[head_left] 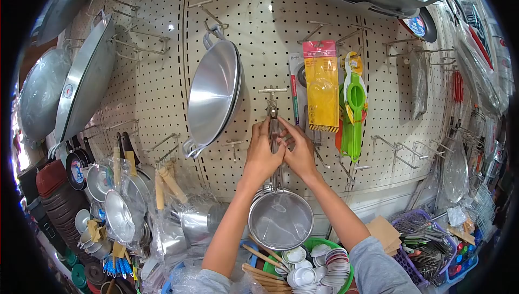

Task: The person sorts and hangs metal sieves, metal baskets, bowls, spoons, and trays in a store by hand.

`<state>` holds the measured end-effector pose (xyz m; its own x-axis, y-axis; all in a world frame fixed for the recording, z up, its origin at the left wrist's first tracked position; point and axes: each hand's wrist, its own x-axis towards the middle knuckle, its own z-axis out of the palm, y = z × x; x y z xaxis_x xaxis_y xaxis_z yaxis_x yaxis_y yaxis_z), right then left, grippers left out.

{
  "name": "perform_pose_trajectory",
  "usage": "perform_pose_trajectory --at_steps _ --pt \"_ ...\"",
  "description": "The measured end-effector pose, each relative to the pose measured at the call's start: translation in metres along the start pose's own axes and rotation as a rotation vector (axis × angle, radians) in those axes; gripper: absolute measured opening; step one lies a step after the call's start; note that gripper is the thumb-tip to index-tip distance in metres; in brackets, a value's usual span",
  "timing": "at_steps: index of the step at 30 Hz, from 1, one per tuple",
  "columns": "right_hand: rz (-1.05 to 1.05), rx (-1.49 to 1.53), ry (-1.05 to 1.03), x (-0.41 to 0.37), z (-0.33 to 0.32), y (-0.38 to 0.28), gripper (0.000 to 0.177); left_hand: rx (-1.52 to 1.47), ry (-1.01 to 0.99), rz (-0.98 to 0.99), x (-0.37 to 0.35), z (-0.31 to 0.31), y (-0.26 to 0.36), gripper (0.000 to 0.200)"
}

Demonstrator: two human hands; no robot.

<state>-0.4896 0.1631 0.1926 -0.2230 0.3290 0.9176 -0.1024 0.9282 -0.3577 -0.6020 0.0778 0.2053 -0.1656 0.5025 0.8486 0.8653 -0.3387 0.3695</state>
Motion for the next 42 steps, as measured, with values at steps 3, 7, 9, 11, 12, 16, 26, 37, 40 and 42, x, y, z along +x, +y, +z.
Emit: perform_pose_trajectory --at_steps 3,7,9,11,12,16,26,37,40,42 --pt "0.027 -0.01 -0.015 -0.001 -0.002 -0.006 0.064 0.038 -0.008 -0.006 -0.004 -0.001 0.004 0.087" --pt "0.076 0.002 -0.021 -0.006 -0.003 -0.006 0.064 -0.006 -0.02 -0.008 -0.006 -0.003 0.003 0.086" --pt "0.047 -0.004 -0.012 -0.008 -0.002 -0.002 0.063 -0.011 -0.026 -0.015 -0.007 -0.005 0.006 0.085" --pt "0.013 -0.004 -0.001 -0.01 -0.001 0.001 0.063 -0.027 -0.056 -0.047 -0.009 -0.009 0.015 0.081" --pt "-0.005 -0.001 0.005 -0.011 0.0 0.002 0.064 -0.034 -0.071 -0.064 -0.01 -0.01 0.018 0.079" --pt "-0.024 -0.018 -0.009 -0.014 0.0 0.006 0.067 0.043 -0.064 -0.036 -0.013 -0.009 0.017 0.077" --pt "0.213 0.24 -0.183 -0.051 -0.034 -0.014 0.06 0.282 0.126 0.182 -0.048 -0.014 0.05 0.039" --pt "0.512 0.457 -0.445 -0.187 -0.096 -0.042 0.047 -0.192 -0.059 -0.067 -0.168 0.001 0.11 0.02" --pt "0.555 0.467 -0.479 -0.225 -0.125 -0.048 0.046 -0.266 -0.145 -0.163 -0.208 0.018 0.123 0.018" --pt "0.598 0.439 -0.502 -0.247 -0.148 -0.056 0.046 -0.287 -0.182 -0.233 -0.233 0.032 0.135 0.017"
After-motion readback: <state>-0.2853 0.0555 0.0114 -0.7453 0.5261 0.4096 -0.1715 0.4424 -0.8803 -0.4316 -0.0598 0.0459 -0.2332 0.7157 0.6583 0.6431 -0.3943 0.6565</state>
